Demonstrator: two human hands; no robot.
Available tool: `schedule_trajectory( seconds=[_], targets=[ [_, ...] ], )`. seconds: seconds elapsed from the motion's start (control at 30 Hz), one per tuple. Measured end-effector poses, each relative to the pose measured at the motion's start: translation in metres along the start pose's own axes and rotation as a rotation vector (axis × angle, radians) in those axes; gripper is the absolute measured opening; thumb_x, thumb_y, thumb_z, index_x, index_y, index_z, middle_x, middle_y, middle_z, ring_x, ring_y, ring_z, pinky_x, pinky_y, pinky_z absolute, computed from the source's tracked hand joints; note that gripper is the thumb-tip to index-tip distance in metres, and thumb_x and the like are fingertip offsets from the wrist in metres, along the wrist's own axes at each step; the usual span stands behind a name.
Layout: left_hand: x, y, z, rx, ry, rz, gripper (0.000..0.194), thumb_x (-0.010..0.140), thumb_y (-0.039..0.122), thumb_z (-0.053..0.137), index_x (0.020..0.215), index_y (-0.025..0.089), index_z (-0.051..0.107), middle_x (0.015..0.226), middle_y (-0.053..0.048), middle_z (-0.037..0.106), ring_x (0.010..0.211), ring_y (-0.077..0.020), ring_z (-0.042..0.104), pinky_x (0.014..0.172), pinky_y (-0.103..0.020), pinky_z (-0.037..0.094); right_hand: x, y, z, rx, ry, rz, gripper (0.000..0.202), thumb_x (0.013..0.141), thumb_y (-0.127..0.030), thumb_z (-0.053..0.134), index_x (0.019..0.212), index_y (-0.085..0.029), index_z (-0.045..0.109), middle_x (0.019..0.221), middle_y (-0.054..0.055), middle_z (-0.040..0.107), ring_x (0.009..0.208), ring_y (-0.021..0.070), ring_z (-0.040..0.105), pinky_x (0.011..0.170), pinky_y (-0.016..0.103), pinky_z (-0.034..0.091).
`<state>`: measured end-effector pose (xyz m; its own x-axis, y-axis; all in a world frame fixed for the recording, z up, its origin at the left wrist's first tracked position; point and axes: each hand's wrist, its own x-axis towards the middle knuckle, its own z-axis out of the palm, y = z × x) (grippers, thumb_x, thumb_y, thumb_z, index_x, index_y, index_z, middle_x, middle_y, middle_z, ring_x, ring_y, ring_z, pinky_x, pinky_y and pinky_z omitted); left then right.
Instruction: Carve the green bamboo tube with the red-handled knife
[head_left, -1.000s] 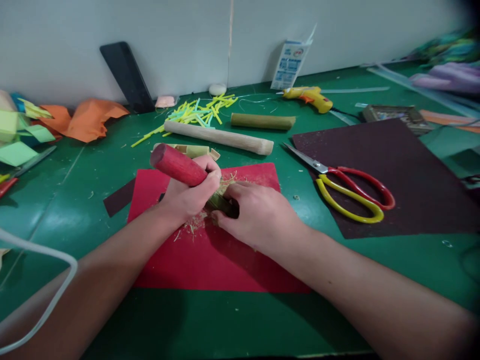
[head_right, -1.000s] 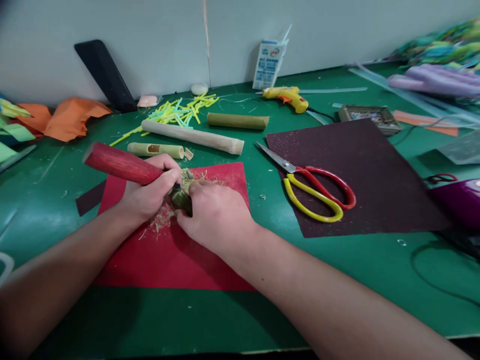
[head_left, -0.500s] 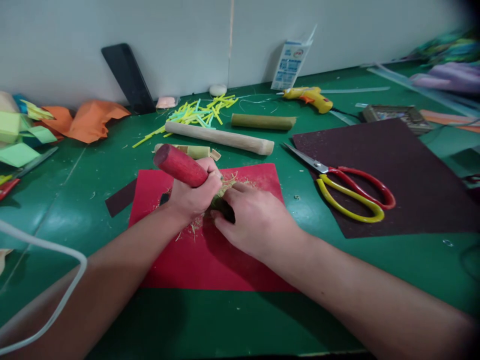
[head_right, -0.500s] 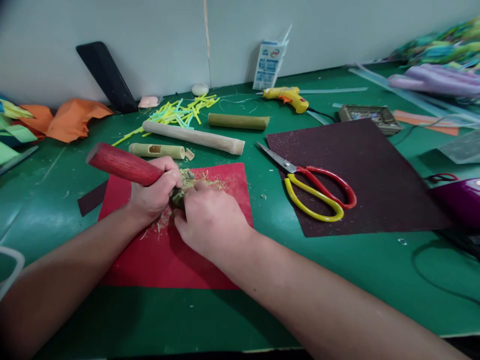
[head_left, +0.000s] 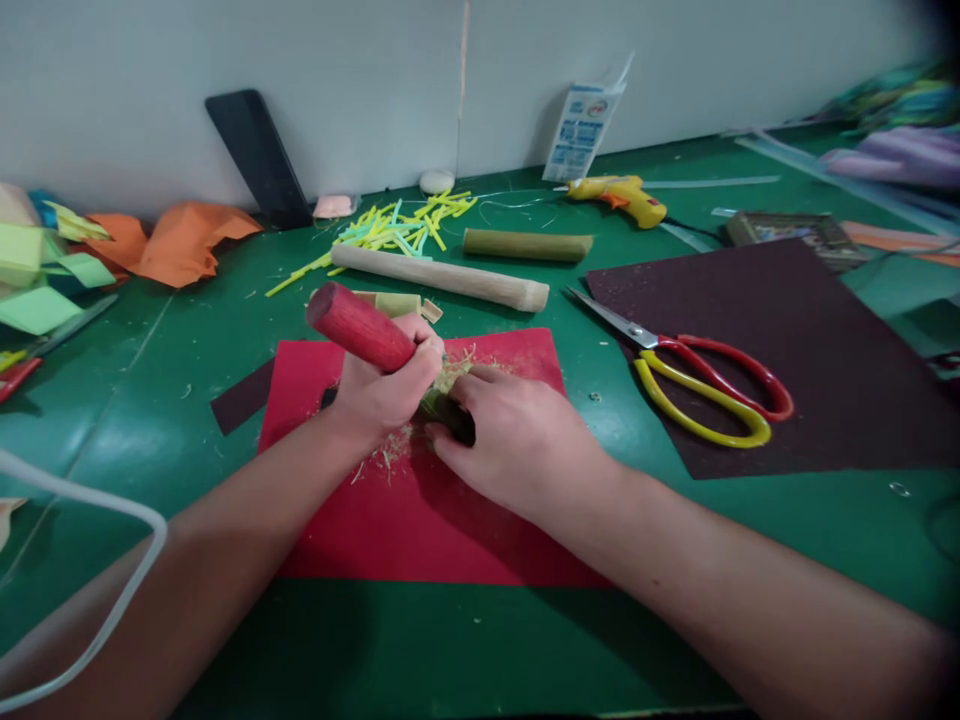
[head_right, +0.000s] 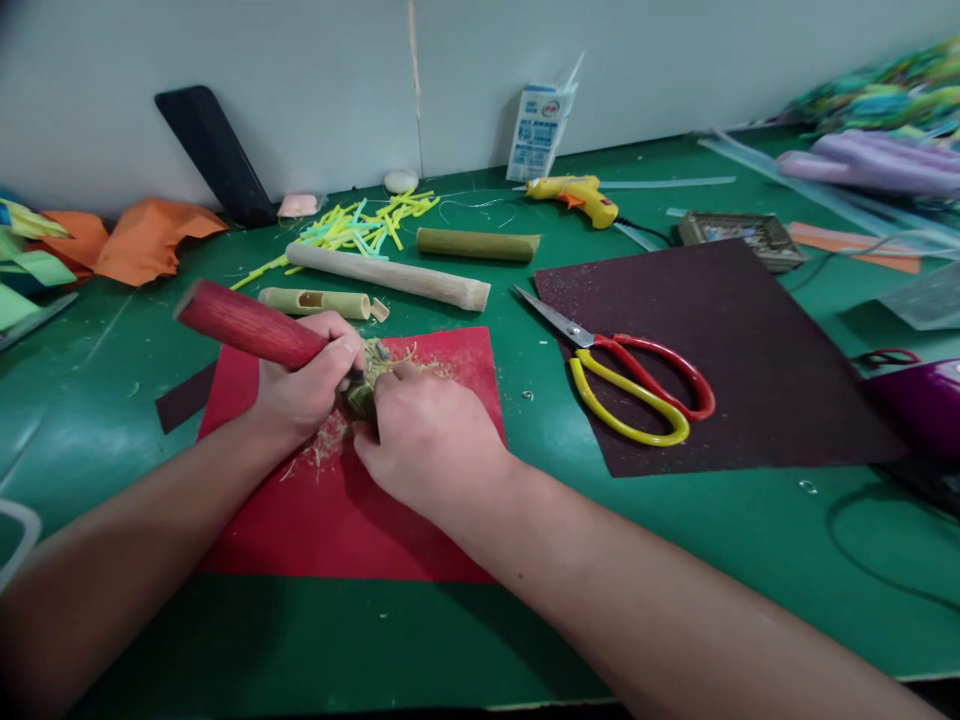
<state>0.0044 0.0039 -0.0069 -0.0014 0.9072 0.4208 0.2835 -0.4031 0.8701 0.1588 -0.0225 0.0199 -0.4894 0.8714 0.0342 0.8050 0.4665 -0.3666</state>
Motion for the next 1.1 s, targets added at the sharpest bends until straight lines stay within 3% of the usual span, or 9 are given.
schedule_trajectory(
  seconds=[0.2,0.4,0.57,0.97,1.1],
  targets=[
    [0.0015,0.0002,-0.0007,0.034,-0.059,0.030,0.023,0.078,0.017,0.055,0.057,0.020,0.047,0.052,0.004,0.044,0.050,-0.0094,0.040,0.049,-0.026,0.036,0.0014,0.0006,-0.0024,-0.014,-0.034,0.007,0.023,0.084,-0.038,0.059,0.089,-0.018,0.070,0.087,0.008,0.071,0.070,0.0184,0.061,0.057,0.031,0.028],
    [-0.0005,0.0013,-0.0002,-0.055,-0.008,-0.021,0.025,0.072,0.016,0.055,0.050,0.019,0.044,0.050,0.004,0.040,0.047,-0.0083,0.035,0.045,-0.025,0.032,0.0043,0.0018,-0.0006,0.014,-0.020,0.001,0.020,0.084,-0.035,0.058,0.082,-0.017,0.069,0.082,0.007,0.070,0.068,0.0176,0.060,0.057,0.031,0.030],
    [0.0005,0.0053,0.0023,-0.053,0.104,-0.056,0.025,0.074,0.020,0.054,0.051,0.019,0.046,0.048,0.004,0.042,0.044,-0.0072,0.035,0.042,-0.023,0.031,0.0044,0.0041,-0.0010,-0.008,-0.020,-0.012,0.021,0.084,-0.036,0.058,0.084,-0.017,0.068,0.083,0.007,0.070,0.069,0.0182,0.060,0.057,0.031,0.029],
    [0.0006,-0.0008,-0.0010,0.005,-0.066,0.011,0.023,0.079,0.021,0.056,0.057,0.020,0.048,0.054,0.003,0.043,0.052,-0.0109,0.040,0.051,-0.029,0.036,0.0050,0.0065,0.0002,0.028,-0.016,-0.029,0.018,0.083,-0.034,0.059,0.082,-0.017,0.067,0.082,0.007,0.071,0.071,0.0183,0.062,0.060,0.030,0.034],
    [-0.0009,-0.0020,-0.0019,-0.002,-0.052,0.039,0.024,0.077,0.019,0.054,0.055,0.020,0.047,0.054,0.002,0.045,0.052,-0.0104,0.040,0.050,-0.027,0.035,0.0063,0.0059,-0.0012,0.070,-0.032,-0.023,0.017,0.081,-0.033,0.061,0.078,-0.018,0.068,0.079,0.006,0.070,0.069,0.0171,0.060,0.060,0.030,0.035]
  ],
)
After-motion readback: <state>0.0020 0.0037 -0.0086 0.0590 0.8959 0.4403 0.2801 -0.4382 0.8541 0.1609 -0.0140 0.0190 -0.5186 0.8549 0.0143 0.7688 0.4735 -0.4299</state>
